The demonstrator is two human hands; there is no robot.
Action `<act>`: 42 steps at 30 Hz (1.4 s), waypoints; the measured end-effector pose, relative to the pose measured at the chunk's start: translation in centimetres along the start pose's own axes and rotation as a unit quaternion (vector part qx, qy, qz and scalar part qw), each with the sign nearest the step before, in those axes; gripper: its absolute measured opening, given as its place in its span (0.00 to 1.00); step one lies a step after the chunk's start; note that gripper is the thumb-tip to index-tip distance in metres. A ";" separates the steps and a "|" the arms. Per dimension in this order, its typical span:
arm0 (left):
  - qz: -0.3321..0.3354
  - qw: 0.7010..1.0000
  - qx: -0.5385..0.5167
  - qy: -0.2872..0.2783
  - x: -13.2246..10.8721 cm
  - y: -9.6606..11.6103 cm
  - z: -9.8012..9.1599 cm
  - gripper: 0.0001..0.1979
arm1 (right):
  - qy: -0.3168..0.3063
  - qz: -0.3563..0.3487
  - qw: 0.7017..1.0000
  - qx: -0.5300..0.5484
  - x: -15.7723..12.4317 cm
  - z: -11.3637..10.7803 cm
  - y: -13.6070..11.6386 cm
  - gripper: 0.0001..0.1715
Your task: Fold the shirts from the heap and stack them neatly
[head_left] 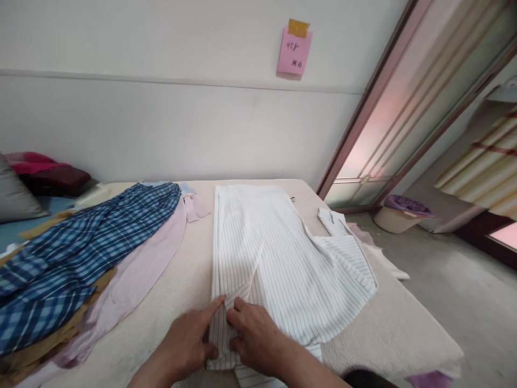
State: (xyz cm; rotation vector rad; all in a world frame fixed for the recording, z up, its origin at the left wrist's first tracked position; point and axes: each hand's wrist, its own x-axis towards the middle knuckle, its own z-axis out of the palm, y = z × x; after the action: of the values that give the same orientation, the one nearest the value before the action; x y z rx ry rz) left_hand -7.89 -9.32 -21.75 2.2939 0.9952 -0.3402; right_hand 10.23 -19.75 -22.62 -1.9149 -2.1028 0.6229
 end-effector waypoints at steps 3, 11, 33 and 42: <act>0.001 1.000 -0.002 0.002 -0.1 0.0 0.0 0.51 | 0.009 0.000 1.000 0.003 0.0 0.3 0.1 0.13; 0.005 1.000 -0.007 0.006 -0.2 0.1 -0.1 0.50 | 0.011 -0.002 1.000 0.014 -0.1 0.4 0.2 0.14; 0.001 1.000 0.014 -0.013 0.3 -0.4 0.4 0.49 | -0.004 -0.018 0.999 -0.035 0.2 -0.5 0.0 0.18; -0.005 0.999 0.022 -0.027 0.6 0.0 -0.1 0.48 | 0.009 -0.038 0.998 -0.055 0.2 -0.7 0.1 0.19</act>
State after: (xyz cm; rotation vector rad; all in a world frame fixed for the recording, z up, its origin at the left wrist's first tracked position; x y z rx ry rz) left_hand -7.55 -8.94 -21.98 2.3073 0.9805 -0.4302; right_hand 10.58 -19.42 -22.04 -1.8784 -2.2295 0.4818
